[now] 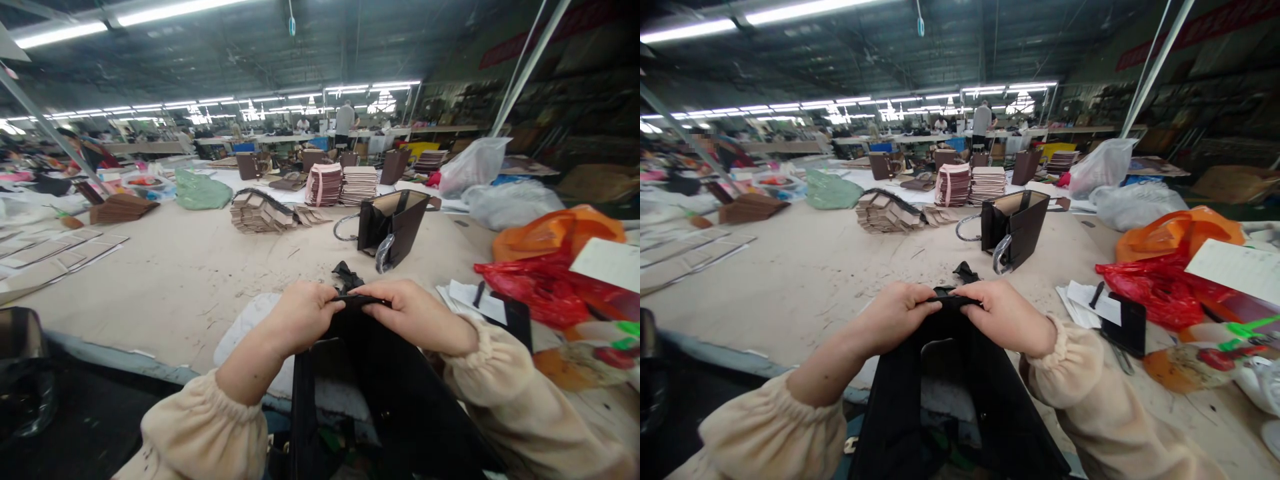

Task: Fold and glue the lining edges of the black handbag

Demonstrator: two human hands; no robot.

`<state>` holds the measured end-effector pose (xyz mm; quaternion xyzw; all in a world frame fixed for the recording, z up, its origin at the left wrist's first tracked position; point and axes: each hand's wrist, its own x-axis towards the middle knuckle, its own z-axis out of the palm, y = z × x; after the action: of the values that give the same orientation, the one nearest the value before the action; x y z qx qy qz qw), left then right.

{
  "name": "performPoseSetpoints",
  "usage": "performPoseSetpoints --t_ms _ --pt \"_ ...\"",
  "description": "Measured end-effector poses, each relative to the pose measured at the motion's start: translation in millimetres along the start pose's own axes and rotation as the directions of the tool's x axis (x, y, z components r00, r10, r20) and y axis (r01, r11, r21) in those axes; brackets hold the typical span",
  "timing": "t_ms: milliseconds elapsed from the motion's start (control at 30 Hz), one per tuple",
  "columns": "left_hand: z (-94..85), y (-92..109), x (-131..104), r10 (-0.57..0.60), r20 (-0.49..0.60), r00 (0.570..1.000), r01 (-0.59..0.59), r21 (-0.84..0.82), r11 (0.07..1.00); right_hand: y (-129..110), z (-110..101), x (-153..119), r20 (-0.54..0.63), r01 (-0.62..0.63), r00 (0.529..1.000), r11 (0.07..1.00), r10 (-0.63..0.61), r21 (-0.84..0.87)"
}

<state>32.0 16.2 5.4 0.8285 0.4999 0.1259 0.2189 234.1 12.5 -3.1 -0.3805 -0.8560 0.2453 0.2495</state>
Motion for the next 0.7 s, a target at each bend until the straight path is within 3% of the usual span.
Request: performPoseSetpoints --t_ms 200,400,567,700 --pt "-0.8 -7 -3 0.002 0.008 1.0 -0.002 -0.089 0.996 1 4 2 -0.007 -0.006 1.0 1.0 0.006 0.027" --pt "-0.9 -11 -6 -0.022 -0.017 1.0 0.018 -0.197 0.98 1 6 -4 -0.155 -0.013 0.988 0.999 0.02 0.044" --pt "2.3 -10 -4 -0.033 -0.012 0.999 0.03 -0.191 0.981 0 0 -6 -0.13 0.167 0.972 0.963 -0.197 -0.211" --pt "4.7 -9 -3 -0.033 -0.033 0.999 0.027 -0.183 0.983 -4 -4 -6 -0.052 0.221 0.964 0.892 -0.262 -0.394"
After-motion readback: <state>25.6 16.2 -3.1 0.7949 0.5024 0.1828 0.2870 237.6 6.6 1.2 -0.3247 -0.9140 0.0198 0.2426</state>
